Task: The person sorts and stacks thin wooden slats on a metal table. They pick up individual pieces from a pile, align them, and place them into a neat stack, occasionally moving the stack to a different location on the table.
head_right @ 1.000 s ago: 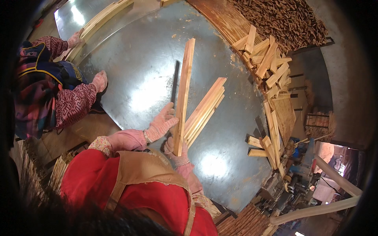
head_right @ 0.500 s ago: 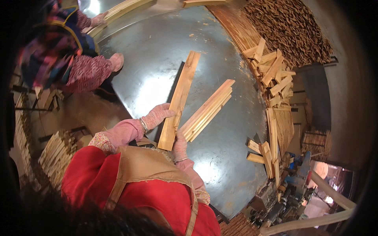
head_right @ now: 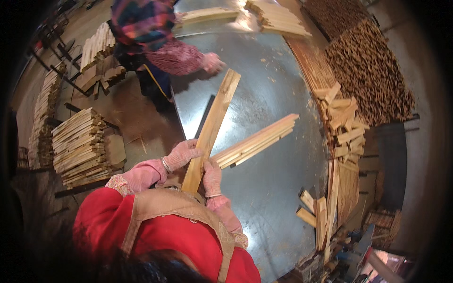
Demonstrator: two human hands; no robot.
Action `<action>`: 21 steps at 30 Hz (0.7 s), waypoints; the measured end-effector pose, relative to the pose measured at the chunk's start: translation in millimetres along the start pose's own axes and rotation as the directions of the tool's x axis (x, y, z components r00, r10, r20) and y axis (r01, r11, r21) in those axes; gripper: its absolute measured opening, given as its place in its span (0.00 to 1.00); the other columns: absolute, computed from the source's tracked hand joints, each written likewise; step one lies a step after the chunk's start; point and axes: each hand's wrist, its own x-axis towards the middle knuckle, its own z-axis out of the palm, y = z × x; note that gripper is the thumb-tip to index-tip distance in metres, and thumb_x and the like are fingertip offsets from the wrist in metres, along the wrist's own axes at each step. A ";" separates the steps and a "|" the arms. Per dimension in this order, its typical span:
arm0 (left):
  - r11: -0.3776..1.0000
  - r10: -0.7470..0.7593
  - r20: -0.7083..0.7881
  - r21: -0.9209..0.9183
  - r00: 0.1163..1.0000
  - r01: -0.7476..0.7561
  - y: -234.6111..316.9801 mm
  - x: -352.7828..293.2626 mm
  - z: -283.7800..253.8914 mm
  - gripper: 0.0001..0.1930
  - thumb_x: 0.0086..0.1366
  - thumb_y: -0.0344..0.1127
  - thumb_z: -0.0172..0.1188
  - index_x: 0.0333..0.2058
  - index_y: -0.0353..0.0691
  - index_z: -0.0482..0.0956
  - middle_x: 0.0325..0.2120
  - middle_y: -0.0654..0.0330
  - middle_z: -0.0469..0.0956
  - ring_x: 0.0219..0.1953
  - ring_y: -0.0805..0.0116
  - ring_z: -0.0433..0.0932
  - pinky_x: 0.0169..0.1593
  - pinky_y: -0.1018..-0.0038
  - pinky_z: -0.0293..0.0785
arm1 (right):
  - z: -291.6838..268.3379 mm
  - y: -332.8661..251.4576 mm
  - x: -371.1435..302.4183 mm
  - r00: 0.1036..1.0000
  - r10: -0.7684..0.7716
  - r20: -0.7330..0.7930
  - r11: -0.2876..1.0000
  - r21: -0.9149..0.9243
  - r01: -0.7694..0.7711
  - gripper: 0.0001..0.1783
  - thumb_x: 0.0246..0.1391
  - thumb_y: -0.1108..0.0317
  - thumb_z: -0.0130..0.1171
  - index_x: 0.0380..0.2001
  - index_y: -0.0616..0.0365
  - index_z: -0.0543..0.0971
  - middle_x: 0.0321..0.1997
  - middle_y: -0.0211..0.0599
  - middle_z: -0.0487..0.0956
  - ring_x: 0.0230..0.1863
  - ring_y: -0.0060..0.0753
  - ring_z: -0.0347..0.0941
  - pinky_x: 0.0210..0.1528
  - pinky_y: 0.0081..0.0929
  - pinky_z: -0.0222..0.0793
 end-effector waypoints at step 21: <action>0.972 0.214 -0.196 -0.049 0.957 -0.228 64.5 -96.5 -143.3 0.20 0.71 0.46 0.70 0.53 0.38 0.83 0.45 0.60 0.85 0.49 0.71 0.79 0.59 0.68 0.75 | 134.5 10.0 -47.4 0.903 -0.124 0.412 0.879 -0.377 0.293 0.19 0.70 0.66 0.62 0.58 0.64 0.81 0.47 0.43 0.88 0.48 0.33 0.83 0.53 0.36 0.79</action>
